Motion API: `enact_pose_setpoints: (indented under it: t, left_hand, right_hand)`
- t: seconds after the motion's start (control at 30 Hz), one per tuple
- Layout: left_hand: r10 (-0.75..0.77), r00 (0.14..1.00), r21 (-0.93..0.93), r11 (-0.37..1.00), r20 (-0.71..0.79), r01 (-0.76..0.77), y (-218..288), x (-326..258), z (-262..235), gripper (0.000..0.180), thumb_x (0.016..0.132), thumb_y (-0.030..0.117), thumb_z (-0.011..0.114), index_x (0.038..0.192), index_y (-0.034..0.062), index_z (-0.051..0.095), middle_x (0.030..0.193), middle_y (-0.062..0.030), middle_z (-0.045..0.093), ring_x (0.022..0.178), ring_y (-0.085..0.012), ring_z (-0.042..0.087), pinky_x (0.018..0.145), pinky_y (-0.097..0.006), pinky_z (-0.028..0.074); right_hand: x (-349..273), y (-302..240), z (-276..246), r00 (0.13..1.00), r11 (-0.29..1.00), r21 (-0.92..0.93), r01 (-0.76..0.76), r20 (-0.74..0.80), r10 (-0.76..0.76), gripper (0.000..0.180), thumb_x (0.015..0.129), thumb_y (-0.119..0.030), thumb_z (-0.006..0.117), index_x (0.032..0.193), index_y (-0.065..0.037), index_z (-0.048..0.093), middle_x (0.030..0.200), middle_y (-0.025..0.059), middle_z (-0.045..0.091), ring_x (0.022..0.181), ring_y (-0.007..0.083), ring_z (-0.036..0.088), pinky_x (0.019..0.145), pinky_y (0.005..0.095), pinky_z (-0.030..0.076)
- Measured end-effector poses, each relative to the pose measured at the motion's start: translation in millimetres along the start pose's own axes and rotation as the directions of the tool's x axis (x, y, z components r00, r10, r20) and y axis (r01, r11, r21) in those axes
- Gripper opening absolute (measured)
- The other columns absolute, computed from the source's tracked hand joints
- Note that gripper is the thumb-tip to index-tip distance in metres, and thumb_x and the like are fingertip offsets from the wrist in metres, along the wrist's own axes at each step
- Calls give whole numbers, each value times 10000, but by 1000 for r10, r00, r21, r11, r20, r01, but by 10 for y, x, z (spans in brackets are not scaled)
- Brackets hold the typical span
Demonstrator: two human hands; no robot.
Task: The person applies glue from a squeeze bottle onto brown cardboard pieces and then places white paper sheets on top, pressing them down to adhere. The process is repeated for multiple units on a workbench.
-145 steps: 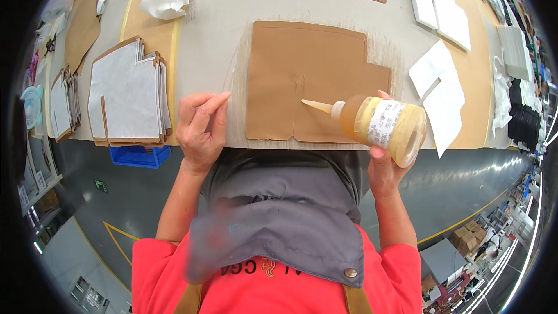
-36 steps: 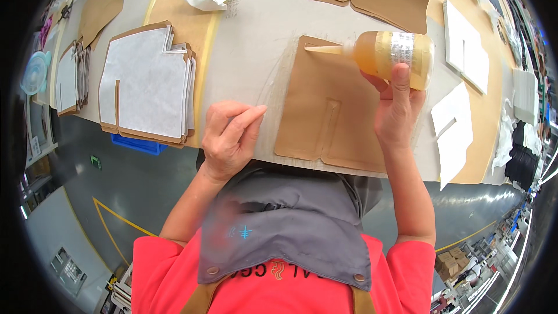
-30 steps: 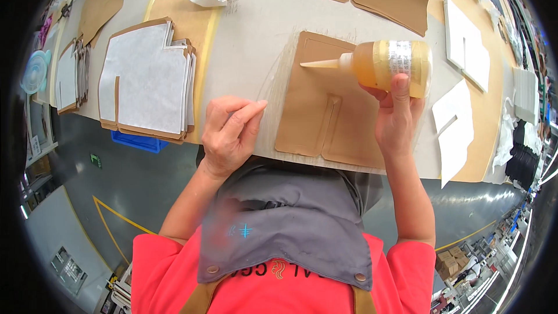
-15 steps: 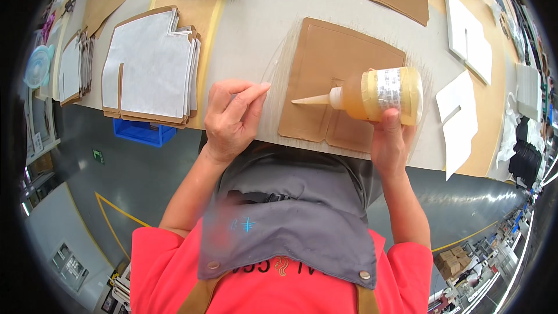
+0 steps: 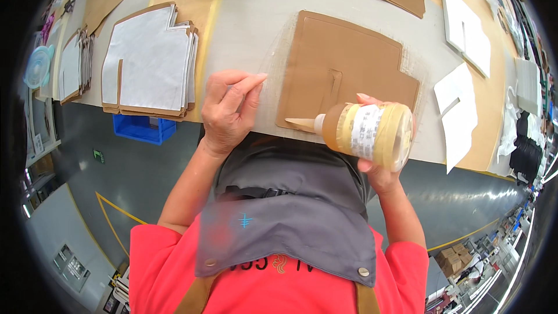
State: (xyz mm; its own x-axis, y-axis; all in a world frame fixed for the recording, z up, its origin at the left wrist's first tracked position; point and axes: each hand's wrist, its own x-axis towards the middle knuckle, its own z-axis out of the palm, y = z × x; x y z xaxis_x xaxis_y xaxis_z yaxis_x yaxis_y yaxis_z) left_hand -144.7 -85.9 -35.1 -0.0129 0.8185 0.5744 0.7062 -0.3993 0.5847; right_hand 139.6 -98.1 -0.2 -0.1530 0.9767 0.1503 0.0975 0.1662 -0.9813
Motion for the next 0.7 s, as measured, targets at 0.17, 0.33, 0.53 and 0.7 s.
enact_pose_setpoints:
  t: [0.17,0.33,0.53,0.7]
  left_hand:
    - [27,1000,-6,1000,12,-27,-10,26,-5,244,819,-2,761,1044,89,737,940,-38,622,876,-244,598,767,-361,484]
    - [-6,996,70,998,84,0,9,-7,-54,223,842,-38,731,1044,55,735,933,-91,631,886,-276,614,771,-372,500]
    - [-2,996,73,997,91,-5,75,48,-40,210,873,-69,700,1059,20,740,955,-111,647,882,-265,620,782,-357,514]
    - [-38,994,80,996,99,30,76,20,14,205,892,-62,691,1074,21,737,971,-104,644,886,-254,626,792,-343,522]
  right_hand:
    - [-149,-3,-277,959,957,246,-155,-197,206,983,835,-667,716,1513,-64,337,1466,250,494,1342,349,523,1091,473,463]
    - [260,-350,-1647,790,663,746,59,-441,426,614,992,-524,595,1398,-68,528,1311,183,623,1183,360,622,950,485,580]
    - [393,-379,-3391,742,680,-464,-568,-646,179,706,888,-601,695,1299,-40,579,1119,84,667,951,226,683,807,336,543]
    - [63,420,-4008,839,93,-836,-541,-544,-3,794,848,-630,707,1344,-26,566,1237,208,643,1247,366,563,1060,464,429]
